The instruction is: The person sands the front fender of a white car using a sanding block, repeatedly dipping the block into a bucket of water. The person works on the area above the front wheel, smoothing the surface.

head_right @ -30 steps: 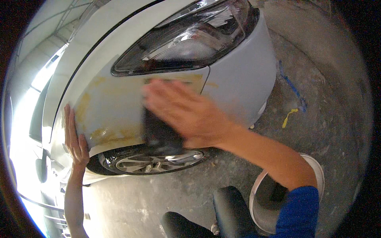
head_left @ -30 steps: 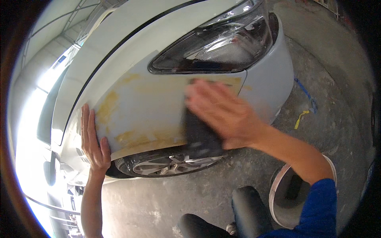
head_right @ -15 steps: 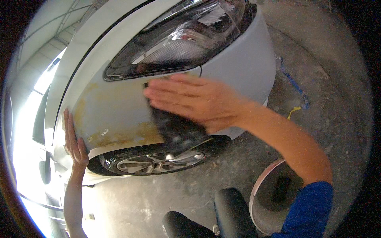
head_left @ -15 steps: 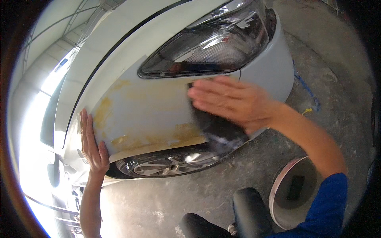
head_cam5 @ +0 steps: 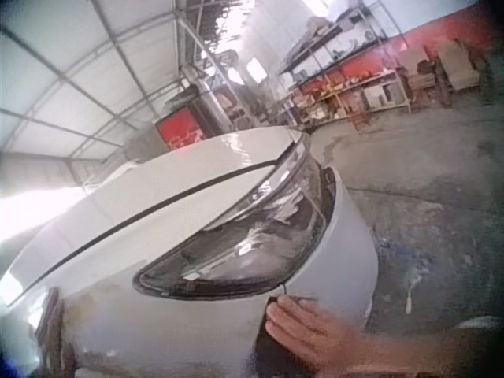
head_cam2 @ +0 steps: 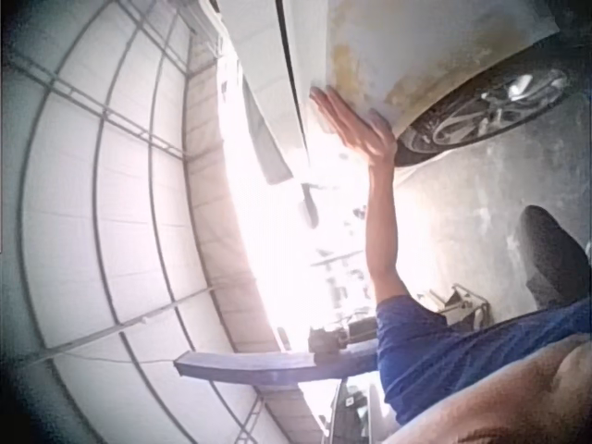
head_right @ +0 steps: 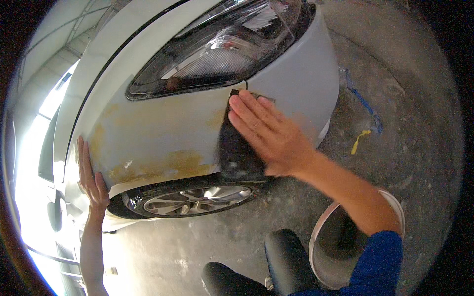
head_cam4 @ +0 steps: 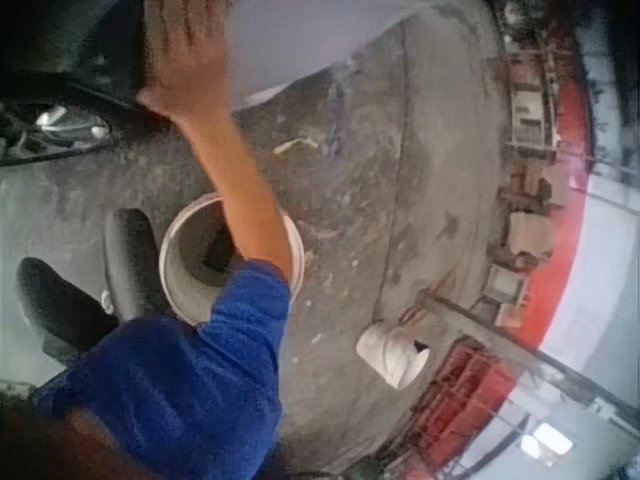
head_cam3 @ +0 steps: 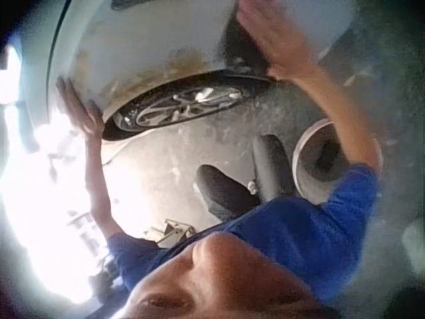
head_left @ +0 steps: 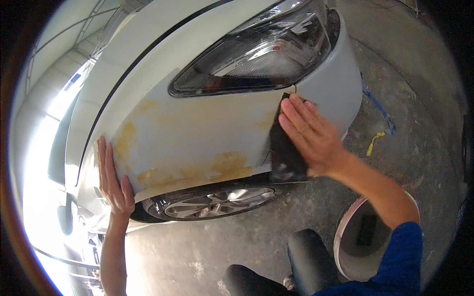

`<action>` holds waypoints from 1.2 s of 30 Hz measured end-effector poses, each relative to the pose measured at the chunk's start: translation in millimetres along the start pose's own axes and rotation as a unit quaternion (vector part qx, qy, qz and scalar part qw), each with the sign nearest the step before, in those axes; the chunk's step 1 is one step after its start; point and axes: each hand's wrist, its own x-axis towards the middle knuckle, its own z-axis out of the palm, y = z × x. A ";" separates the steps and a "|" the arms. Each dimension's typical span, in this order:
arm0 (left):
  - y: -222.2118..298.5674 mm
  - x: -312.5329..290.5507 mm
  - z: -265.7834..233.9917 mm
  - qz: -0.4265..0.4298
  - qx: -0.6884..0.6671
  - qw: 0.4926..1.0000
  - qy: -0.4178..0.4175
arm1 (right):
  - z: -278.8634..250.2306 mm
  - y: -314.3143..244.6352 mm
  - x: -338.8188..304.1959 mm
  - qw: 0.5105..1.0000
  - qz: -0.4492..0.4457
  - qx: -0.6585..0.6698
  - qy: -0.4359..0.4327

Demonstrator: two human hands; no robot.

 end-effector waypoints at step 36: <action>-7.7 -8.1 -8.5 -0.001 0.037 0.999 -0.010 | 12.9 -9.5 23.3 0.997 -0.073 -0.039 0.005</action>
